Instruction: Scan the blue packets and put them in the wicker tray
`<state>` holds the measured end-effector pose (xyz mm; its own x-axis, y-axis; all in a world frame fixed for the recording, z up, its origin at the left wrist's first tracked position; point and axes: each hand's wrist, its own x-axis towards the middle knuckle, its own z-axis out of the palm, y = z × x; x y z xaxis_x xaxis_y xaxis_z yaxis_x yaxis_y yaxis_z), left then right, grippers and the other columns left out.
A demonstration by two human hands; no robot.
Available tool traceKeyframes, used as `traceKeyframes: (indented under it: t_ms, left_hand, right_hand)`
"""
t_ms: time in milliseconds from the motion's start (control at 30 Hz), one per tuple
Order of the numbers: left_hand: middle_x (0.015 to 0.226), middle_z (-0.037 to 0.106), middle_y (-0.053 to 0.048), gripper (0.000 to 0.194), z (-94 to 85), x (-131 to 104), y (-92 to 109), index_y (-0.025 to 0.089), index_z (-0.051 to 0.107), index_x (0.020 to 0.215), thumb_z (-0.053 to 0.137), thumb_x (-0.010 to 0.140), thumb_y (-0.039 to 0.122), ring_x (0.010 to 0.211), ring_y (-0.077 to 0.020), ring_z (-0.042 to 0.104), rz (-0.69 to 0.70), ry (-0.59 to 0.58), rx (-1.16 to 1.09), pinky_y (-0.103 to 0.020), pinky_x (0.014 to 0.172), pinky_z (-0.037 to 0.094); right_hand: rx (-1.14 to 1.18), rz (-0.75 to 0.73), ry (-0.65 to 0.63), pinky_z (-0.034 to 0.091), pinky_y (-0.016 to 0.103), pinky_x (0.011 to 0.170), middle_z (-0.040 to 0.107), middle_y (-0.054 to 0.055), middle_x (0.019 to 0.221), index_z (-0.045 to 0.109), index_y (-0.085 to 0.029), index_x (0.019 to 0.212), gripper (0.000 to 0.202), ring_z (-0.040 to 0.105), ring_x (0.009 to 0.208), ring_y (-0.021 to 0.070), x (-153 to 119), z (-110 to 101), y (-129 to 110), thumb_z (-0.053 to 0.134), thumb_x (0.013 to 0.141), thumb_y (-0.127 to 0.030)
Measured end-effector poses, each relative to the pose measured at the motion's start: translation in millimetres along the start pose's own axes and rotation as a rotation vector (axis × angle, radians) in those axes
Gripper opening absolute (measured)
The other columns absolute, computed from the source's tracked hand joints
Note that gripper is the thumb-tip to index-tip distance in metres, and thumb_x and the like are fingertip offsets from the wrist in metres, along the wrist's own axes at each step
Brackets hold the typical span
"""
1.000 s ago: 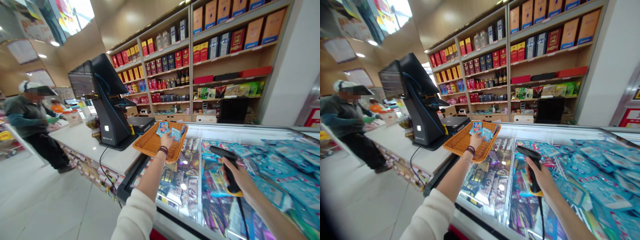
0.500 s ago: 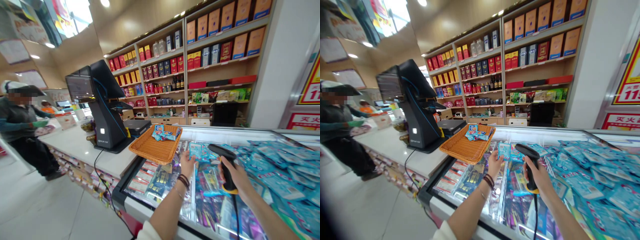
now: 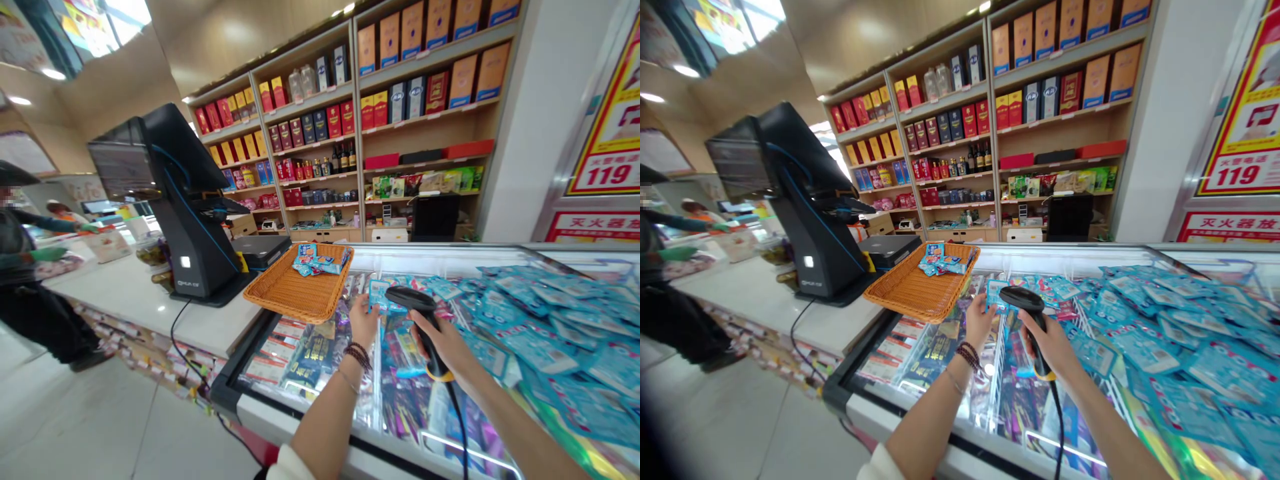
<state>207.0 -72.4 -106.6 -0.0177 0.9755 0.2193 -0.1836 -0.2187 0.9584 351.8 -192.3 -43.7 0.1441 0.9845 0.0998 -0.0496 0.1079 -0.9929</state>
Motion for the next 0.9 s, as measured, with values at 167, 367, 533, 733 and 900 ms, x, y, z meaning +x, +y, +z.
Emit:
traceKeyframes:
  t_ms: [167,367,533,733,900]
  left_hand:
    - [0.091,0.082,-0.008,0.029,0.2,-0.9,1.0,0.017,0.070,0.108,0.080,0.081,0.015,0.079,-0.0206,0.079,0.033,0.015,0.035,-0.032,0.073,0.067]
    - [0.089,0.082,-0.007,0.031,-0.6,-2.0,2.8,0.017,0.070,0.109,0.081,0.080,0.016,0.077,-0.0201,0.079,0.023,0.007,0.036,-0.030,0.070,0.066]
    - [0.088,0.081,-0.008,0.035,-0.7,-3.4,5.2,0.017,0.070,0.111,0.084,0.078,0.018,0.078,-0.0223,0.079,0.018,0.023,0.031,-0.032,0.070,0.066]
    - [0.088,0.080,-0.007,0.030,0.4,-4.8,17.6,0.018,0.072,0.101,0.085,0.073,0.018,0.084,-0.0227,0.080,-0.063,0.055,0.026,-0.032,0.076,0.066]
    - [0.082,0.078,-0.006,0.032,11.3,-2.2,29.4,0.018,0.071,0.090,0.090,0.066,0.029,0.079,-0.0234,0.078,-0.104,-0.015,-0.043,-0.038,0.079,0.065]
  right_hand:
    - [0.000,0.011,-0.017,0.036,0.024,0.037,0.057,-0.002,0.046,0.058,-0.022,0.061,0.058,0.047,0.035,0.0094,-1.8,0.2,-1.0,0.074,0.078,-0.075]
    - [0.025,0.020,-0.003,0.035,0.025,0.036,0.057,-0.002,0.046,0.060,-0.023,0.066,0.055,0.047,0.034,0.0104,-1.5,0.5,-3.1,0.077,0.074,-0.074]
    - [0.026,0.028,-0.007,0.036,0.025,0.035,0.058,-0.003,0.047,0.060,-0.024,0.069,0.053,0.048,0.035,0.0113,-1.5,0.7,-3.2,0.079,0.072,-0.073]
    - [0.046,0.017,0.028,0.035,0.025,0.035,0.056,-0.004,0.047,0.057,-0.024,0.068,0.056,0.046,0.033,0.0105,0.7,0.0,-10.0,0.078,0.070,-0.076]
    - [0.091,-0.045,0.234,0.036,0.024,0.033,0.058,-0.004,0.050,0.058,-0.024,0.072,0.055,0.047,0.034,0.0106,1.7,-40.1,-31.6,0.080,0.067,-0.074]
